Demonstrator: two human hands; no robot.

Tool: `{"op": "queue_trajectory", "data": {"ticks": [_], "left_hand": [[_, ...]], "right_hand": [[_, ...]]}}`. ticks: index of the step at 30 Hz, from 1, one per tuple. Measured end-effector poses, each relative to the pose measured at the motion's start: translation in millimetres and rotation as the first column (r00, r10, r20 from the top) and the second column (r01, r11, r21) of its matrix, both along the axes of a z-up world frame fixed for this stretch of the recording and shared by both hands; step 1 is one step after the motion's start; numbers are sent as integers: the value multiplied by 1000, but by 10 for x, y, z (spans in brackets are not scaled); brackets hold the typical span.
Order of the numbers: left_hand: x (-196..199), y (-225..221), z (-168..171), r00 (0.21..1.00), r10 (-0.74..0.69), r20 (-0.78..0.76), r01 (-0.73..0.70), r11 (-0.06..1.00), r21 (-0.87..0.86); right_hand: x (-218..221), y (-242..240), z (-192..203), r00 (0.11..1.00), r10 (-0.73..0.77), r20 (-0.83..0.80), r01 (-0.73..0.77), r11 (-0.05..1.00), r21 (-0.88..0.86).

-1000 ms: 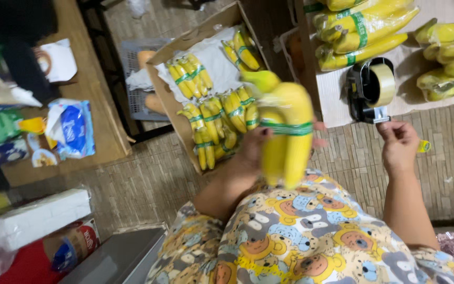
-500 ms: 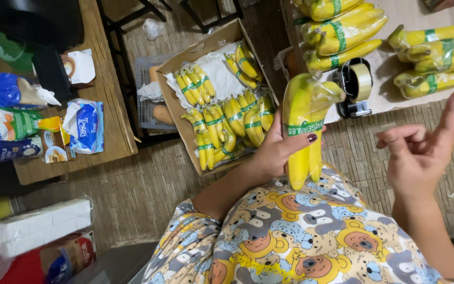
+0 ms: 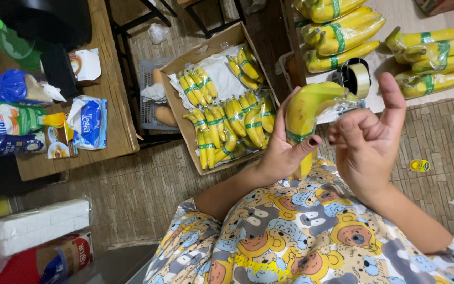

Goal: The person wraps individual bunches of bananas with plastic tape and places them into a cardboard box, handling several bunches one by one.

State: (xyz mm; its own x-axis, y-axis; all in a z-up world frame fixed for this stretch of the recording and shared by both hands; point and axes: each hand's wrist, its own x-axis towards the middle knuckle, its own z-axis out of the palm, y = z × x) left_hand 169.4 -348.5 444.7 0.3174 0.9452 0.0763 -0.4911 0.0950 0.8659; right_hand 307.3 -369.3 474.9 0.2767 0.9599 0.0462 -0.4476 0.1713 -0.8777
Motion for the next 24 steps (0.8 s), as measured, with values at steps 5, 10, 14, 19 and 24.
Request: {"op": "queue_trajectory", "data": {"ticks": [5,10,14,19,24], "left_hand": [[-8,-80,53,992,76,-97,-66,993,100],[-35,-146,43,950,199,-240,-134,956,261],[-43,-150,150,995,72,-70,-68,996,56],[-67,-174,98,998,59,-32,-60,998,-10],[-90,-169,159,998,-12,-54,1,979,-202]], "right_hand": [[-63,92,-41,997,-22,-67,21,1000,-8],[-70,83,-135,999,-18,-47,16,999,-48],[-24,55,-141,981,-14,192,22,999,-41],[34,43,-217,913,-4,407,20,999,-37],[195,153,-386,788,-76,611,-32,986,163]]}}
